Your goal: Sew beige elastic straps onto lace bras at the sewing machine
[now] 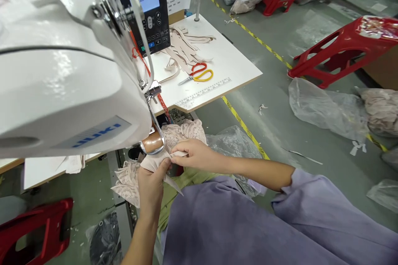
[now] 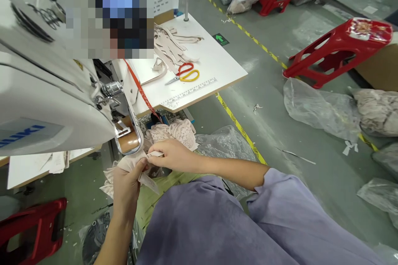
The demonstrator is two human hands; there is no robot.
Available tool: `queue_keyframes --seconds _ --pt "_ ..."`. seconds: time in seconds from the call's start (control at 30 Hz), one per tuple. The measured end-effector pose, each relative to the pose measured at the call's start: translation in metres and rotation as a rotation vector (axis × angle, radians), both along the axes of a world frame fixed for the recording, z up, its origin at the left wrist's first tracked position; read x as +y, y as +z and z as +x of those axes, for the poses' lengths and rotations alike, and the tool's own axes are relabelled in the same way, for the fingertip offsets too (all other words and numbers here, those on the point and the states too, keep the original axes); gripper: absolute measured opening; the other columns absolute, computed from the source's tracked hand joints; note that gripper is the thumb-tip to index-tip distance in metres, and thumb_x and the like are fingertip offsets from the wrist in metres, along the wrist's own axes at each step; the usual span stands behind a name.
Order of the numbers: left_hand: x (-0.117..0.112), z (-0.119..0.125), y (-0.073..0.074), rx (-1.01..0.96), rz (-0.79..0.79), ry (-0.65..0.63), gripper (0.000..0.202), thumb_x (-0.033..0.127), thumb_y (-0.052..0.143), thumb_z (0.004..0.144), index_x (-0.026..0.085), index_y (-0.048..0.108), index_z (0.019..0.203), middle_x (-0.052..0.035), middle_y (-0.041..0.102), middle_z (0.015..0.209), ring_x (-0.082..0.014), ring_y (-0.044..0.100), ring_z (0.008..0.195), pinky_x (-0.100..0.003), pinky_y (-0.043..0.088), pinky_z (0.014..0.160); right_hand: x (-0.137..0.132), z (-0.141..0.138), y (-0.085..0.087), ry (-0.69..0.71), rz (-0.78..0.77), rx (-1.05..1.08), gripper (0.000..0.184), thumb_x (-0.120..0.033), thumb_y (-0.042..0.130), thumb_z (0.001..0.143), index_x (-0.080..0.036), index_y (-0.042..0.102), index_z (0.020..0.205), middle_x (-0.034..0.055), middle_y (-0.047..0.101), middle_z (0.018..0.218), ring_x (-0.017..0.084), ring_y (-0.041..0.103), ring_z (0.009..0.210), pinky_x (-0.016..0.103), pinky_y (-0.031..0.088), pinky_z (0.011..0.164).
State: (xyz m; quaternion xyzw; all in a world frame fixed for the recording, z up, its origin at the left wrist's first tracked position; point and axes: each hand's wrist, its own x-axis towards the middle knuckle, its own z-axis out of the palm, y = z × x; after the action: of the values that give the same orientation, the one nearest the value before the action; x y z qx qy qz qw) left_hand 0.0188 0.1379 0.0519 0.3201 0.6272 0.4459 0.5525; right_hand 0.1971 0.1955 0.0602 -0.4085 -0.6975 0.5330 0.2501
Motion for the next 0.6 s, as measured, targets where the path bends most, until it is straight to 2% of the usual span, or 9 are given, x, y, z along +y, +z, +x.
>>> queue_keyframes --seconds 0.07,0.1,0.17,0.23,0.27,0.33,0.4,0.5,0.6 --pt "-0.003 -0.002 -0.001 -0.036 -0.003 -0.004 0.029 0.040 0.077 0.077 0.014 0.069 0.089 -0.0047 0.070 0.081 -0.0168 0.063 0.075 -0.028 0.051 0.071 0.004 0.000 0.003 0.036 0.054 -0.010 0.012 -0.024 0.061 0.084 -0.016 0.070 0.082 -0.0002 0.063 0.072 0.012 0.052 0.069 0.023 0.036 0.062" --pt "-0.006 -0.006 -0.002 -0.039 0.004 -0.016 0.032 0.042 0.076 0.078 0.014 0.070 0.094 -0.0069 0.072 0.089 -0.0194 0.066 0.083 -0.031 0.053 0.078 0.007 0.001 0.006 0.066 0.015 0.006 0.012 -0.025 0.061 0.083 -0.016 0.070 0.083 -0.0011 0.061 0.070 0.011 0.049 0.064 0.023 0.034 0.059" --pt "-0.016 -0.014 -0.009 -0.021 0.047 0.006 0.042 0.051 0.073 0.077 0.017 0.069 0.101 -0.0104 0.072 0.103 -0.0251 0.066 0.096 -0.037 0.053 0.087 0.014 0.003 0.013 0.126 -0.159 0.057 0.016 -0.029 0.062 0.083 -0.017 0.070 0.089 -0.0030 0.057 0.066 0.009 0.043 0.056 0.022 0.031 0.053" --pt "-0.027 -0.019 -0.019 -0.044 0.133 0.123 0.053 0.064 0.069 0.074 0.021 0.067 0.105 -0.0104 0.071 0.108 -0.0281 0.066 0.101 -0.039 0.055 0.087 0.023 0.005 0.025 0.174 -0.331 0.112 0.020 -0.032 0.064 0.082 -0.016 0.070 0.093 -0.0039 0.055 0.064 0.007 0.041 0.052 0.021 0.030 0.049" --pt "-0.032 -0.019 -0.023 -0.106 0.179 0.184 0.060 0.072 0.064 0.073 0.024 0.065 0.110 -0.0097 0.071 0.111 -0.0287 0.067 0.102 -0.040 0.056 0.086 0.027 0.005 0.031 0.199 -0.381 0.136 0.020 -0.032 0.064 0.082 -0.016 0.070 0.093 -0.0039 0.056 0.065 0.007 0.042 0.051 0.020 0.031 0.049" --pt "-0.039 -0.015 -0.025 -0.311 0.231 0.224 0.080 0.087 0.045 0.072 0.032 0.055 0.128 -0.0089 0.068 0.121 -0.0295 0.067 0.103 -0.046 0.055 0.089 0.036 0.002 0.046 0.262 -0.401 0.162 0.018 -0.029 0.067 0.079 -0.016 0.071 0.090 -0.0035 0.059 0.067 0.007 0.046 0.053 0.020 0.035 0.050" --pt "-0.039 -0.010 -0.018 -0.463 0.244 0.192 0.097 0.095 0.025 0.070 0.037 0.035 0.148 -0.0102 0.062 0.135 -0.0316 0.066 0.111 -0.052 0.051 0.095 0.045 -0.004 0.060 0.365 -0.378 0.152 0.016 -0.028 0.070 0.077 -0.017 0.072 0.088 -0.0035 0.063 0.069 0.007 0.051 0.055 0.019 0.038 0.052" --pt "-0.034 -0.009 0.003 -0.438 0.274 0.167 0.102 0.095 0.009 0.070 0.042 0.007 0.157 -0.0100 0.053 0.148 -0.0349 0.056 0.128 -0.054 0.050 0.096 0.056 -0.012 0.079 0.521 -0.370 0.088 0.018 -0.026 0.072 0.075 -0.018 0.074 0.091 -0.0030 0.068 0.071 0.009 0.059 0.062 0.020 0.042 0.056" --pt "-0.031 -0.017 0.018 -0.458 0.285 0.046 0.094 0.091 0.011 0.076 0.044 0.004 0.157 -0.0068 0.055 0.146 -0.0339 0.053 0.132 -0.054 0.049 0.099 0.065 -0.015 0.094 0.604 -0.384 0.050 0.017 -0.023 0.070 0.076 -0.017 0.073 0.092 -0.0017 0.070 0.074 0.011 0.064 0.068 0.021 0.046 0.062"
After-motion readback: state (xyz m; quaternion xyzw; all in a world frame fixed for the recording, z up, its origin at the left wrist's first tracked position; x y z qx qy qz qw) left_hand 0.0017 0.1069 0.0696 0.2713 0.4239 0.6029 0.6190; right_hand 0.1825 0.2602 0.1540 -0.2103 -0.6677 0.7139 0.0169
